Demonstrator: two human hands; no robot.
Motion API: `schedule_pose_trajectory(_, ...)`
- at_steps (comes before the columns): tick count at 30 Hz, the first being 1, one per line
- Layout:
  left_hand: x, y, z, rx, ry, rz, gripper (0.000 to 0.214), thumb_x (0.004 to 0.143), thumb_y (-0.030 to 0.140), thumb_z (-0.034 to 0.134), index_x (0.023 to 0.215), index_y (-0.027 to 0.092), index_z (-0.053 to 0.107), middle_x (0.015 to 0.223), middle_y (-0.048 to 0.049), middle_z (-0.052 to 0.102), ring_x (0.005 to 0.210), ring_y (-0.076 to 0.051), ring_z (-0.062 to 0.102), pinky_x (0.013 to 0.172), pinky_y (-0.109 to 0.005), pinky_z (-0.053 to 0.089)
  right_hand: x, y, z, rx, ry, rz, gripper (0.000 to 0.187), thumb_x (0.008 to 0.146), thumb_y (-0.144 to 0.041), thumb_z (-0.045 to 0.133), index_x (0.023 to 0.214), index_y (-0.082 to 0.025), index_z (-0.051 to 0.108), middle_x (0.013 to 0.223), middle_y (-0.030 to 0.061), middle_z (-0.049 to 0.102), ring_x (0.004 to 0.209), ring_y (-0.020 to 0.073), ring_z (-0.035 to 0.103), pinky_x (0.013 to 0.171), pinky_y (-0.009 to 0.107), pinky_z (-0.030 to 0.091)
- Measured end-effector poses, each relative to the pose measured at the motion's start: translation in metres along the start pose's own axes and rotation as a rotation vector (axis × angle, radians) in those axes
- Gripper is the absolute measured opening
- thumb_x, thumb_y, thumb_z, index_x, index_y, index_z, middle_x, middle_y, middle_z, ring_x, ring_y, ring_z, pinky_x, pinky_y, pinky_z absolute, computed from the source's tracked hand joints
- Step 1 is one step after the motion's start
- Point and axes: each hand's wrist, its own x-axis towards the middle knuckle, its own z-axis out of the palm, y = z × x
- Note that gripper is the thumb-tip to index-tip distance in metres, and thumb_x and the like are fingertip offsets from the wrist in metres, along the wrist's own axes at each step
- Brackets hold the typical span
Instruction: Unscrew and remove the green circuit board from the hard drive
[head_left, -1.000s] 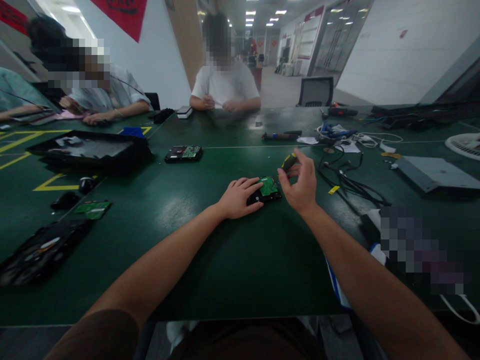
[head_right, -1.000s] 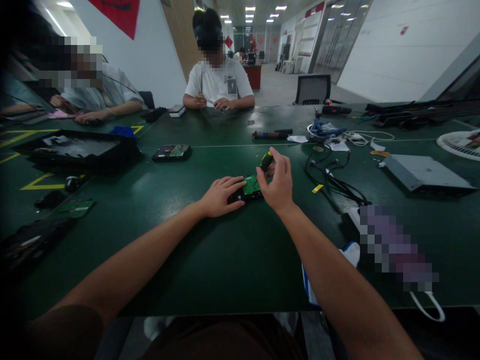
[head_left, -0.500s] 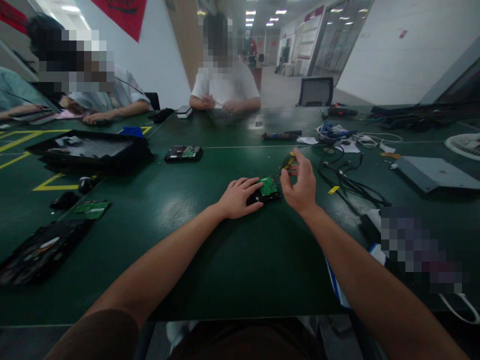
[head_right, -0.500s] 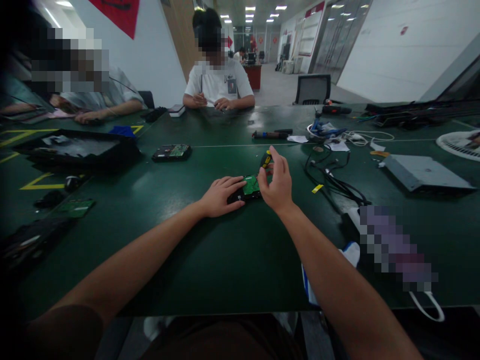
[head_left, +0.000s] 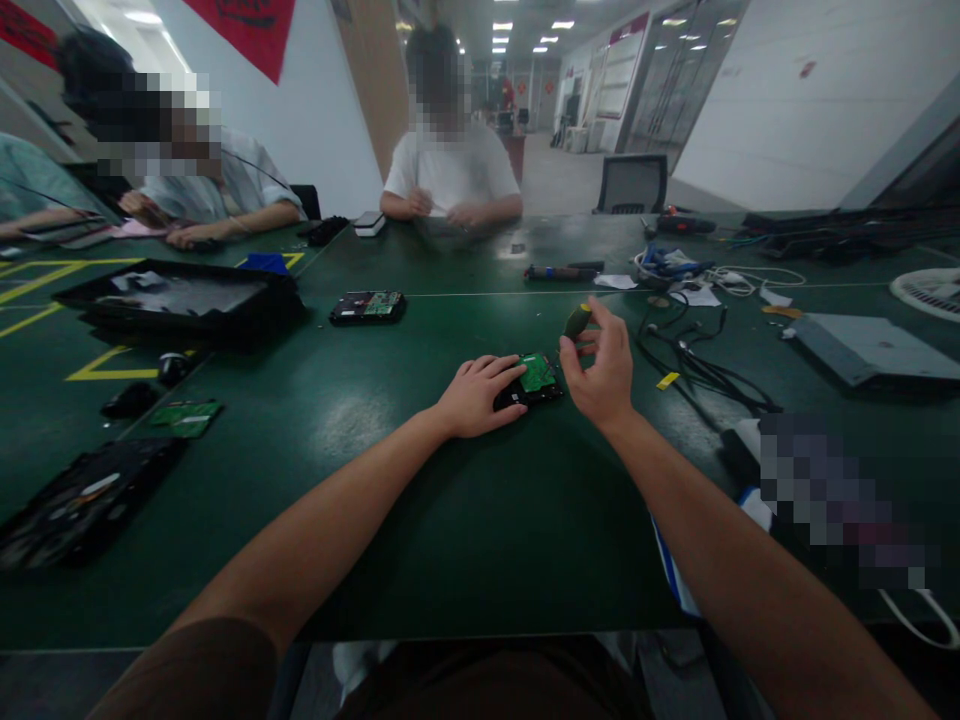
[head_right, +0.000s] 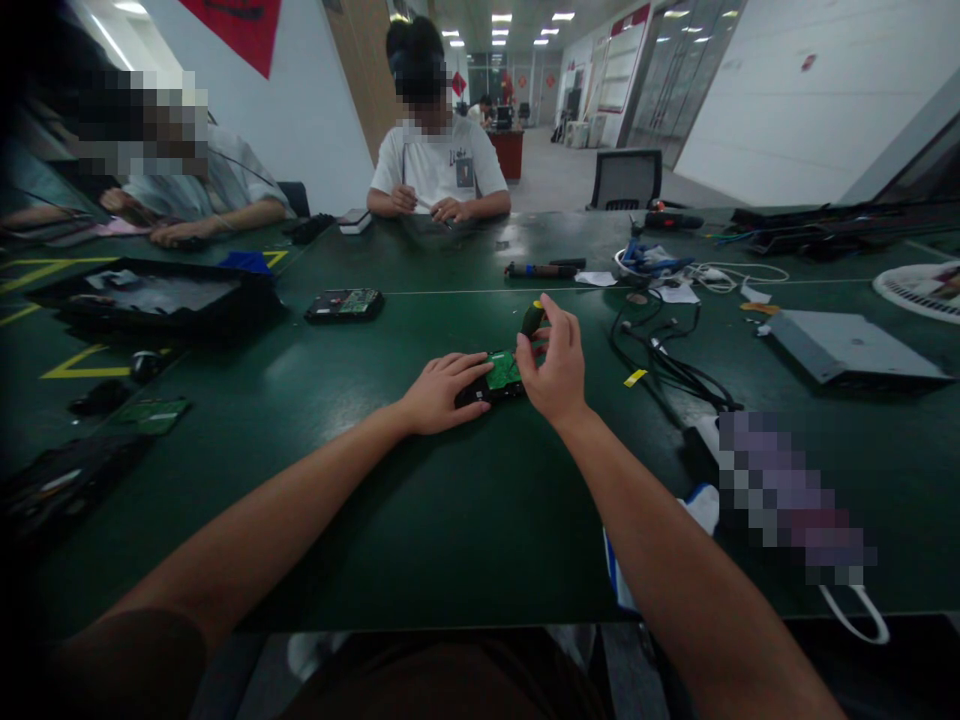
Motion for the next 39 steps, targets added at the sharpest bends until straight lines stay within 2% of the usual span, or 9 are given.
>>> schedule_pose_trajectory(3,0.0002,0.0000,-0.0001,0.001,-0.003,-0.002,0.076,0.092,0.064,0.055,0.159,0.032,0.037,0.164,-0.0046,0.038,0.145,-0.038,0.036,0.116,-0.059,0.030,-0.0003,0.0003,0.0005,0.004,0.011,0.025,0.064,0.093,-0.035,0.060,0.152,-0.030,0.035,0.131,0.0133,0.051,0.085,0.0213,0.065,0.068,0.042,0.065)
schedule_pose_trajectory(9,-0.0001,0.0005,-0.0008,0.003,-0.004,0.003,0.076,0.092,0.064,0.054,0.158,0.031,0.037,0.164,-0.0049,0.038,0.145,-0.037,0.036,0.116,-0.058,0.030,-0.0004,0.0000,0.0010,0.014,-0.017,-0.005,0.063,0.095,-0.030,0.054,0.154,-0.028,0.032,0.134,0.0144,0.050,0.091,0.0225,0.065,0.069,0.041,0.065)
schedule_pose_trajectory(15,-0.0006,0.0016,-0.0012,0.016,0.002,0.001,0.076,0.092,0.063,0.055,0.158,0.030,0.038,0.164,-0.0049,0.038,0.144,-0.038,0.037,0.116,-0.058,0.030,0.0000,-0.0025,-0.0012,-0.026,0.007,0.027,0.065,0.093,-0.034,0.061,0.152,-0.028,0.034,0.129,0.0135,0.050,0.084,0.0202,0.062,0.066,0.039,0.064)
schedule_pose_trajectory(21,-0.0002,0.0021,-0.0016,0.009,-0.002,0.000,0.076,0.092,0.063,0.055,0.158,0.030,0.038,0.164,-0.0048,0.038,0.144,-0.037,0.036,0.116,-0.058,0.030,0.0004,-0.0039,-0.0025,-0.007,-0.032,0.001,0.066,0.095,-0.027,0.055,0.156,-0.030,0.029,0.133,0.0141,0.049,0.096,0.0234,0.063,0.075,0.043,0.065)
schedule_pose_trajectory(27,-0.0004,0.0013,-0.0005,0.009,-0.002,0.001,0.076,0.092,0.063,0.055,0.158,0.031,0.037,0.164,-0.0050,0.038,0.144,-0.038,0.036,0.116,-0.058,0.030,-0.0006,-0.0023,-0.0020,-0.051,-0.014,0.050,0.068,0.094,-0.036,0.061,0.155,-0.030,0.030,0.134,0.0149,0.049,0.095,0.0246,0.063,0.076,0.047,0.065)
schedule_pose_trajectory(32,-0.0006,0.0009,-0.0005,0.013,0.009,0.004,0.076,0.092,0.063,0.055,0.158,0.030,0.038,0.164,-0.0049,0.038,0.144,-0.037,0.037,0.116,-0.058,0.031,-0.0007,-0.0046,-0.0035,-0.031,-0.070,0.056,0.065,0.098,-0.032,0.051,0.158,-0.030,0.027,0.138,0.0152,0.049,0.100,0.0255,0.064,0.083,0.049,0.063)
schedule_pose_trajectory(35,-0.0007,0.0007,-0.0007,0.014,0.010,0.007,0.076,0.092,0.063,0.055,0.158,0.030,0.038,0.164,-0.0048,0.038,0.144,-0.037,0.037,0.116,-0.058,0.031,-0.0002,-0.0047,-0.0034,-0.020,-0.067,0.061,0.063,0.098,-0.031,0.051,0.157,-0.030,0.028,0.138,0.0150,0.049,0.097,0.0244,0.065,0.082,0.047,0.064)
schedule_pose_trajectory(39,-0.0007,0.0011,-0.0007,0.015,0.009,0.007,0.076,0.092,0.063,0.054,0.158,0.029,0.038,0.164,-0.0049,0.038,0.144,-0.037,0.036,0.116,-0.058,0.031,0.0002,-0.0034,-0.0027,0.006,-0.015,0.046,0.061,0.095,-0.035,0.059,0.151,-0.026,0.036,0.131,0.0139,0.050,0.091,0.0222,0.064,0.074,0.042,0.064)
